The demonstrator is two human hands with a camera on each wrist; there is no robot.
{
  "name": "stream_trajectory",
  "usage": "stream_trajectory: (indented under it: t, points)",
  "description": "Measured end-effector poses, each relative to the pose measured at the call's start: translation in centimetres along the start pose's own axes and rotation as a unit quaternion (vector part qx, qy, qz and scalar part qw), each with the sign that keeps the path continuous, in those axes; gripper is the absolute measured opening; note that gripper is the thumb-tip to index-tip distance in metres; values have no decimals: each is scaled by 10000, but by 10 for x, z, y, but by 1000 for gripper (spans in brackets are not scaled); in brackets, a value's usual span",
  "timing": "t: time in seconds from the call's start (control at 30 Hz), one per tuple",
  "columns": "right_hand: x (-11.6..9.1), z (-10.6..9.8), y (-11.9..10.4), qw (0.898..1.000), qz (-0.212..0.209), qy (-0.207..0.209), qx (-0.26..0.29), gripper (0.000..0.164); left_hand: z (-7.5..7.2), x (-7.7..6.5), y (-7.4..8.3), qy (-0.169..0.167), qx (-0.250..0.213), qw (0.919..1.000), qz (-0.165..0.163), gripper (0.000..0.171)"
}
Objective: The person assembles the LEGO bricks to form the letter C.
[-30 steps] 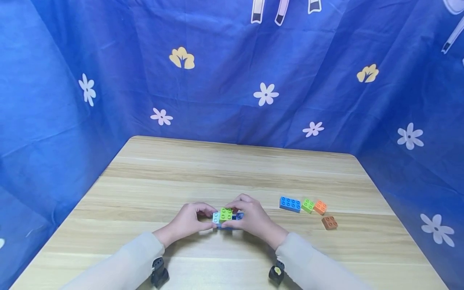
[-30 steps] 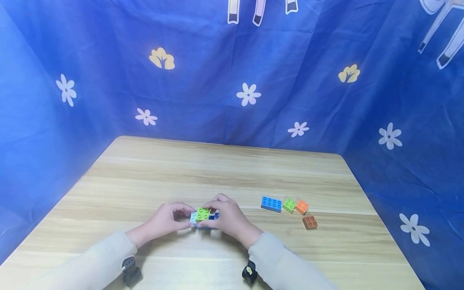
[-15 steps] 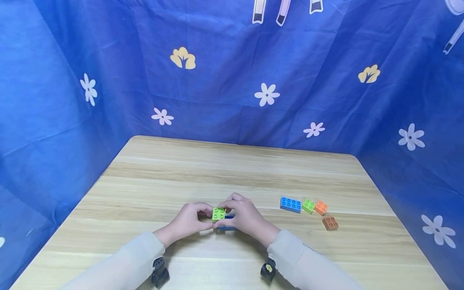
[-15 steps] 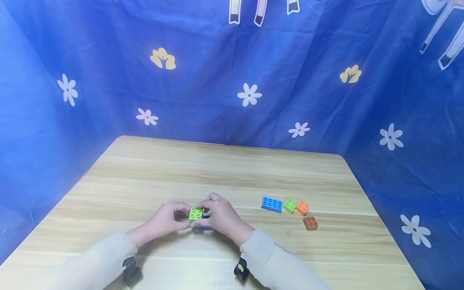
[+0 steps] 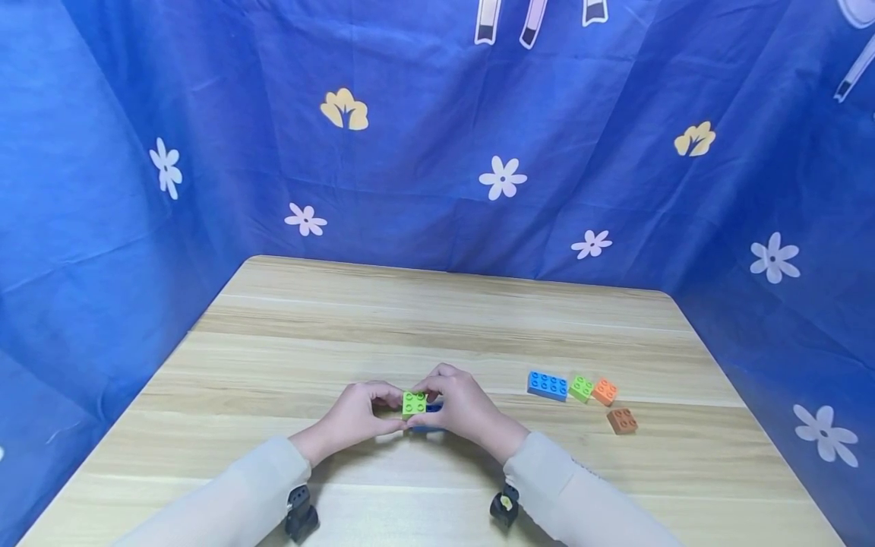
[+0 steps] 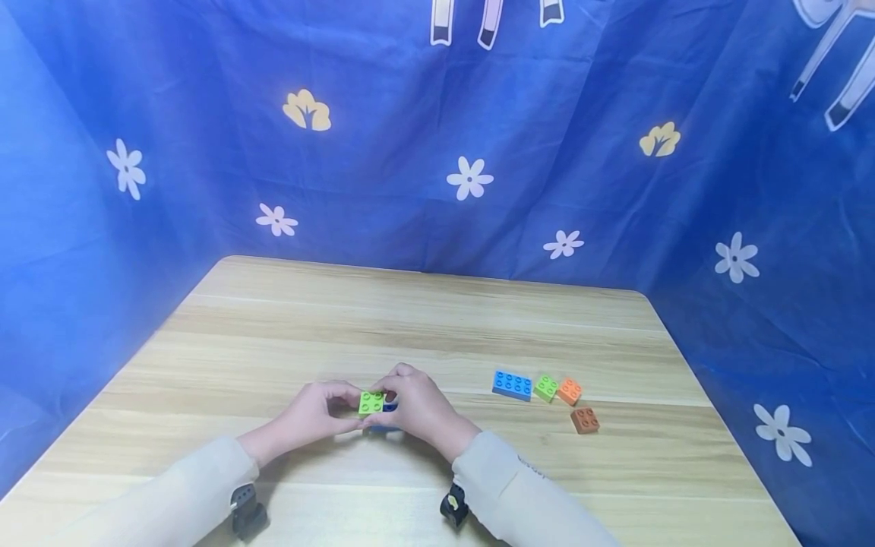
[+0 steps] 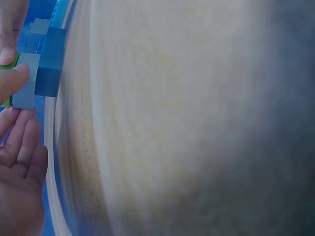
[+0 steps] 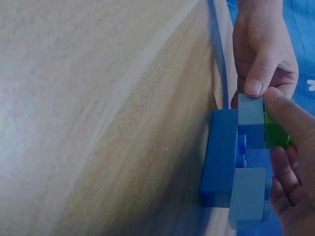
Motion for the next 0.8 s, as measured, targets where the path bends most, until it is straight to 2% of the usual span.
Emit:
stream_trajectory:
  t: [0.43,0.8]
  points:
    - [4,2,1,9995,264,-138,75,39,-2,0,-1,79,4,9999,-118,34]
    - [1,1,2,9997,43,187,142,44,-4,0,3,190,-298,9992,-166,32]
Point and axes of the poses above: each hand's wrist, its own x-axis towards the middle knuckle, its own z-axis out of the palm, y = z × x, the point moved 7 cm from there along x, towards the middle knuckle, and after that the axes turned 10 degrees about -x, right-handed, at the moved point
